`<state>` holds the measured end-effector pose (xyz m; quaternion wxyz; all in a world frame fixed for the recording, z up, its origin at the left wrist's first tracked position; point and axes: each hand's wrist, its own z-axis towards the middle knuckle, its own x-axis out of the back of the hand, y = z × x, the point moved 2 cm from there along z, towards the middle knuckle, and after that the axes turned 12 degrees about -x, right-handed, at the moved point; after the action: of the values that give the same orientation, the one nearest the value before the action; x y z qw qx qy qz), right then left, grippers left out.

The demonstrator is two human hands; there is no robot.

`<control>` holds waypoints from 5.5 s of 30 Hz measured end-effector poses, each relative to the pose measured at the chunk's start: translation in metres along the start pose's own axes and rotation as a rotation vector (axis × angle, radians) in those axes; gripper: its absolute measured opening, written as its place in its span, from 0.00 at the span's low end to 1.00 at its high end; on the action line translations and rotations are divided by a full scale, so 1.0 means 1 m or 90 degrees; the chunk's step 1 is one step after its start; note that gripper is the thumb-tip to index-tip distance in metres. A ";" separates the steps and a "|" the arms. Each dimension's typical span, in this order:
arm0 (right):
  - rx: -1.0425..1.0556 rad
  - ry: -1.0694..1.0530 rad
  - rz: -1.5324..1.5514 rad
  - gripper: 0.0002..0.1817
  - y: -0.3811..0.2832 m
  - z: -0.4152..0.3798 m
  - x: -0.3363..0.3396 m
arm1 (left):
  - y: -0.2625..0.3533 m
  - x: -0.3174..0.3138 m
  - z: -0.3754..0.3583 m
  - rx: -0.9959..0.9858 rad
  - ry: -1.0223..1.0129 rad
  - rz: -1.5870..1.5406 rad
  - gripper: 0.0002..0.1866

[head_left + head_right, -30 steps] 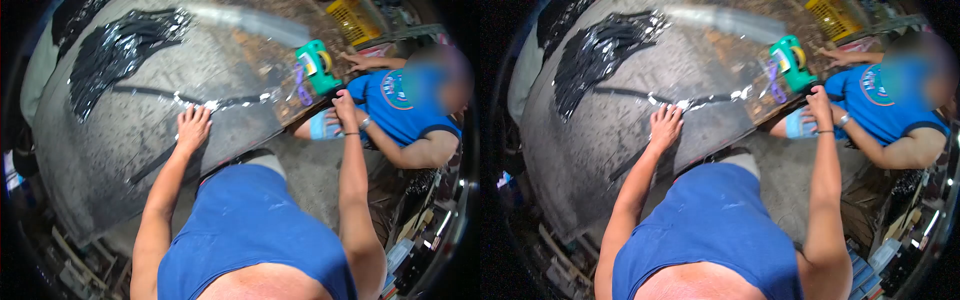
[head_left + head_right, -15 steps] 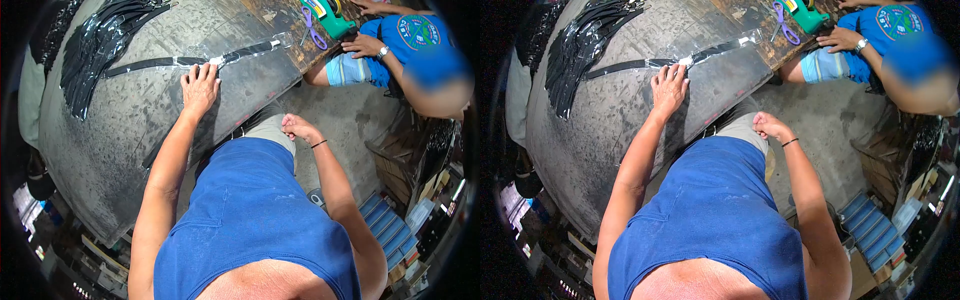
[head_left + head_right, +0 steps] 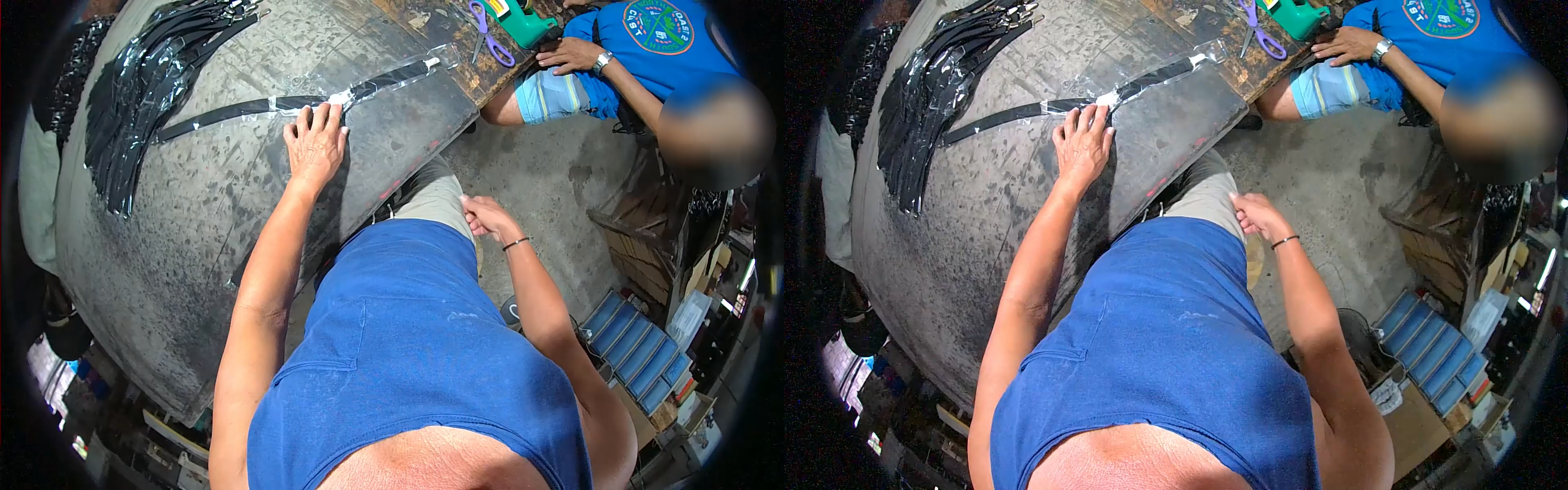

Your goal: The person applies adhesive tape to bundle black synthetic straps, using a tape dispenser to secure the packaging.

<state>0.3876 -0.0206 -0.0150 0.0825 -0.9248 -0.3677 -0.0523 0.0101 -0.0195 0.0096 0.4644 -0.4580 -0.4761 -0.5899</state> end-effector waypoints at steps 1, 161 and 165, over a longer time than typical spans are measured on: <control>-0.011 -0.028 0.126 0.21 0.007 -0.002 0.001 | 0.000 -0.001 0.000 0.000 0.004 0.000 0.26; 0.487 0.331 -0.157 0.11 -0.319 -0.007 0.315 | 0.010 0.014 0.007 0.057 -0.010 0.002 0.24; 0.475 0.306 -0.156 0.09 -0.325 -0.017 0.311 | 0.012 0.013 0.008 0.067 -0.012 -0.008 0.24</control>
<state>0.3889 0.4176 0.0879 0.4861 -0.7429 -0.4388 -0.1387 0.0208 -0.0145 0.0246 0.4794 -0.4356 -0.5137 -0.5626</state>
